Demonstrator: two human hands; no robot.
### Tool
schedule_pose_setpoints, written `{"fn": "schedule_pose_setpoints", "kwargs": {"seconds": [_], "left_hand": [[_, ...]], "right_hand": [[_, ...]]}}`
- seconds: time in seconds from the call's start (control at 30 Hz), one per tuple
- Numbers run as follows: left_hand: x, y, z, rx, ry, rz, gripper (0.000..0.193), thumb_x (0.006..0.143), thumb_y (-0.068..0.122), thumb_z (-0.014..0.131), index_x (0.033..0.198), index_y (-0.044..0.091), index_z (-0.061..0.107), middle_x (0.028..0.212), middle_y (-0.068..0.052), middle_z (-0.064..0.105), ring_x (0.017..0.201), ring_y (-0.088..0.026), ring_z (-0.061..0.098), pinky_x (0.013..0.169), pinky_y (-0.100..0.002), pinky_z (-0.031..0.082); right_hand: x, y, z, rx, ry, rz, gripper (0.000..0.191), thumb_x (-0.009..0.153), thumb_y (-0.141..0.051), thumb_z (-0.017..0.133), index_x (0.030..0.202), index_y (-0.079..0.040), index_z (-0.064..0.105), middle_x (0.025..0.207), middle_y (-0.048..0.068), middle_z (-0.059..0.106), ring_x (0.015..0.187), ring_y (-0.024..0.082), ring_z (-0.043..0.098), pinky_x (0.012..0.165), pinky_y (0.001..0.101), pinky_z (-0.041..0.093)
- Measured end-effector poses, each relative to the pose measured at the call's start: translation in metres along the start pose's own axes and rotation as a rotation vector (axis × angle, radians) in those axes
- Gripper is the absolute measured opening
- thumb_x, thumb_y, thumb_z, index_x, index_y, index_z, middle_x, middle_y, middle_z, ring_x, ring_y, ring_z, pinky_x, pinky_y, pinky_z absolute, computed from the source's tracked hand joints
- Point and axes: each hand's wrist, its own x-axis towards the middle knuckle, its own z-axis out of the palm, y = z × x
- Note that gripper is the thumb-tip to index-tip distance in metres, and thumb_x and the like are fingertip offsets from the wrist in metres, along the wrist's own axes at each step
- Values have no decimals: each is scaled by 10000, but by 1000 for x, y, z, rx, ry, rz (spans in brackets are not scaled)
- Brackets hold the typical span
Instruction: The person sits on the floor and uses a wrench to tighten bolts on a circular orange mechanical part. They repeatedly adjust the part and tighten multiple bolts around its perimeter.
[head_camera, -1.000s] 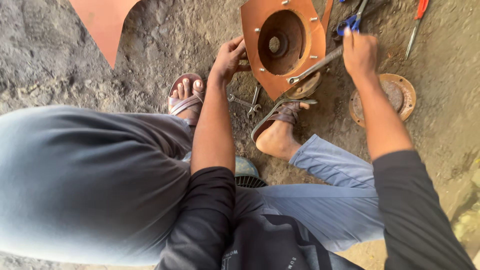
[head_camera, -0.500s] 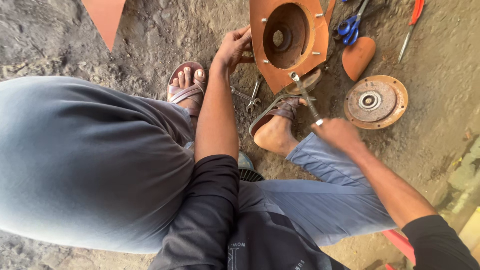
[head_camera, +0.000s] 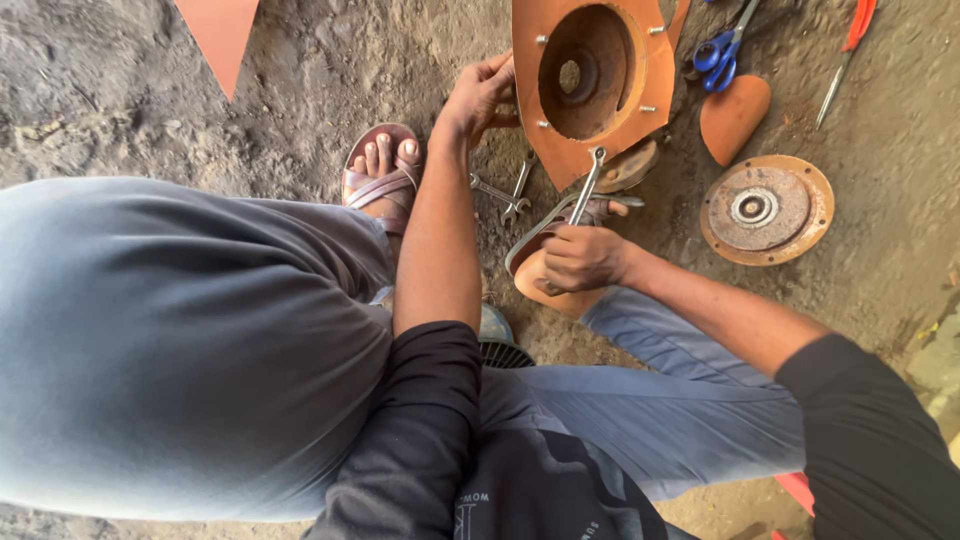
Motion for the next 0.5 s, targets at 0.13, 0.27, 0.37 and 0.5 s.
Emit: {"fn": "schedule_pose_setpoints", "kwargs": {"seconds": [0.13, 0.27, 0.37, 0.5], "left_hand": [[0, -1, 1, -33, -42, 5, 499, 935, 459, 684, 1359, 195, 675, 1100, -28, 778, 941, -209, 747, 871, -539, 654], [2, 6, -1, -68, -61, 3, 506, 941, 384, 710, 1383, 142, 663, 1081, -44, 760, 901, -188, 721, 798, -475, 649], [7, 8, -7, -49, -99, 17, 518, 955, 332, 719, 1418, 113, 640, 1099, -51, 757, 892, -167, 699, 726, -362, 575], [17, 2, -12, -157, -222, 111, 510, 1004, 275, 743, 1440, 33, 634, 1234, -73, 755, 1004, -156, 682, 839, -308, 595]], "right_hand": [[56, 35, 12, -16, 78, -186, 432, 834, -353, 714, 562, -160, 439, 644, -15, 462, 634, 163, 493, 549, 320, 390], [96, 86, -1, -39, 137, -21, 293, 749, -320, 691, 663, -136, 480, 698, 15, 452, 695, 196, 510, 597, 345, 395], [116, 101, -18, -6, 152, 1, 281, 776, -322, 691, 697, -130, 502, 696, 19, 446, 682, 196, 501, 593, 344, 391], [125, 119, -37, -30, 153, -1, 287, 819, -294, 706, 694, -143, 496, 706, 8, 469, 681, 187, 515, 606, 342, 401]]}}
